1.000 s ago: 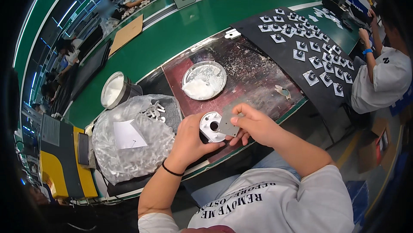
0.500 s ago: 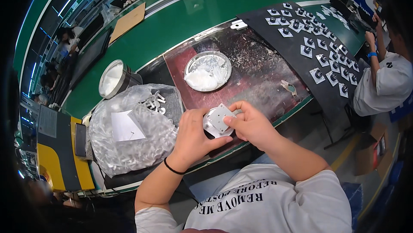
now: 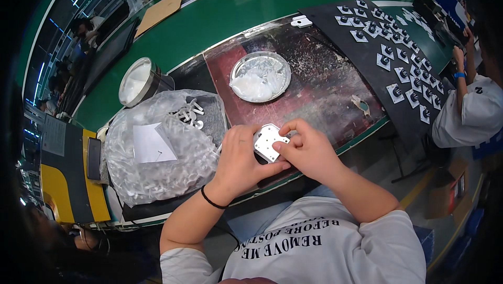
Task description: The person assembles small white plastic components at a factory workstation. They repeatedly pick up a base unit, dip a small cylindrical piece into a white paste, and insert it into the base. The completed units are placed on a black mat to the right.
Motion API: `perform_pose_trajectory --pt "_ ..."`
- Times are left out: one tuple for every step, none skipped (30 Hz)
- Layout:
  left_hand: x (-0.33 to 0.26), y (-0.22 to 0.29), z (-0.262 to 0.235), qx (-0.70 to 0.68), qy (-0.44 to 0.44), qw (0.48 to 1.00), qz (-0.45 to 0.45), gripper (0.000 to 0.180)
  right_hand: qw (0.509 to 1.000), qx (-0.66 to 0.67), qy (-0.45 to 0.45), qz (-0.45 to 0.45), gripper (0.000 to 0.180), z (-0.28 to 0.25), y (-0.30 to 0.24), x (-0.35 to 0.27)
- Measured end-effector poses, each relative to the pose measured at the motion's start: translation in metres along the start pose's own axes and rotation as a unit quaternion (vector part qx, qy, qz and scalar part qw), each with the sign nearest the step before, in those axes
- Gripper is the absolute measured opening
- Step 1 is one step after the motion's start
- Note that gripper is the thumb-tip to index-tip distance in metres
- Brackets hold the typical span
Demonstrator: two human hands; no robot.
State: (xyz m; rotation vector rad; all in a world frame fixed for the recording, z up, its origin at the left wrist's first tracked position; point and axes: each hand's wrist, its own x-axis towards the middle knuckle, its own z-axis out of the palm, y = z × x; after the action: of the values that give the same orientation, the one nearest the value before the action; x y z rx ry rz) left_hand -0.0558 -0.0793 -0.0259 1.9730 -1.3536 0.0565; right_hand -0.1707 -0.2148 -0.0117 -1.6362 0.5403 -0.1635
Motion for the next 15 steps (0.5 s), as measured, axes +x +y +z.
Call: perform_pose_trajectory --pt "0.0 0.0 0.0 0.005 -0.005 1.0 -0.001 0.073 0.999 -0.028 0.01 -0.012 0.026 0.001 -0.003 -0.001" --pt "-0.001 -0.001 0.0 0.01 -0.011 1.0 -0.003 0.072 0.998 -0.057 0.006 -0.018 0.024 0.001 -0.007 -0.003" --pt "-0.001 -0.001 -0.001 0.015 -0.015 1.0 -0.003 0.072 0.996 -0.086 0.003 -0.025 0.023 0.001 -0.012 -0.003" --pt "-0.001 -0.001 -0.001 0.012 -0.014 1.0 -0.004 0.071 0.993 -0.115 -0.001 -0.032 0.022 0.001 -0.015 -0.003" --pt "-0.001 -0.001 -0.001 0.01 -0.012 1.0 -0.005 0.07 0.986 -0.154 0.003 -0.059 0.02 0.002 -0.017 -0.003" --pt "-0.001 -0.001 -0.001 0.008 -0.011 1.0 -0.005 0.07 0.978 -0.193 0.008 -0.085 0.018 0.003 -0.018 -0.002" --pt "-0.001 0.0 -0.002 0.005 -0.011 1.0 -0.007 0.069 0.967 -0.231 0.013 -0.111 0.017 0.003 -0.018 -0.002" --pt "0.0 0.0 -0.002 0.003 -0.011 1.0 -0.009 0.069 0.949 -0.274 0.019 -0.153 0.016 0.002 -0.017 -0.002" --pt "0.0 0.0 -0.002 0.0 -0.01 1.0 -0.011 0.068 0.929 -0.316 0.024 -0.194 0.016 0.001 -0.015 -0.003" --pt "0.0 0.0 -0.002 0.001 -0.012 1.0 -0.012 0.068 0.904 -0.356 0.029 -0.234 0.017 -0.001 -0.014 -0.003" --pt "0.0 0.0 -0.002 0.001 -0.014 1.0 -0.013 0.068 0.884 -0.384 0.03 -0.266 0.019 -0.003 -0.013 -0.003" --pt "0.0 0.0 -0.001 0.0 -0.016 1.0 -0.014 0.068 0.862 -0.411 0.031 -0.295 0.021 -0.006 -0.013 -0.004" --pt "0.0 0.0 -0.001 0.001 -0.015 1.0 -0.012 0.068 0.838 -0.437 0.032 -0.325 0.024 -0.008 -0.013 -0.005" --pt "0.0 0.0 -0.001 0.002 -0.014 1.0 -0.01 0.068 0.821 -0.451 0.037 -0.348 0.025 -0.008 -0.013 -0.005" --pt "-0.001 -0.001 0.0 0.005 -0.013 1.0 -0.01 0.067 0.803 -0.464 0.041 -0.373 0.027 -0.009 -0.013 -0.004"
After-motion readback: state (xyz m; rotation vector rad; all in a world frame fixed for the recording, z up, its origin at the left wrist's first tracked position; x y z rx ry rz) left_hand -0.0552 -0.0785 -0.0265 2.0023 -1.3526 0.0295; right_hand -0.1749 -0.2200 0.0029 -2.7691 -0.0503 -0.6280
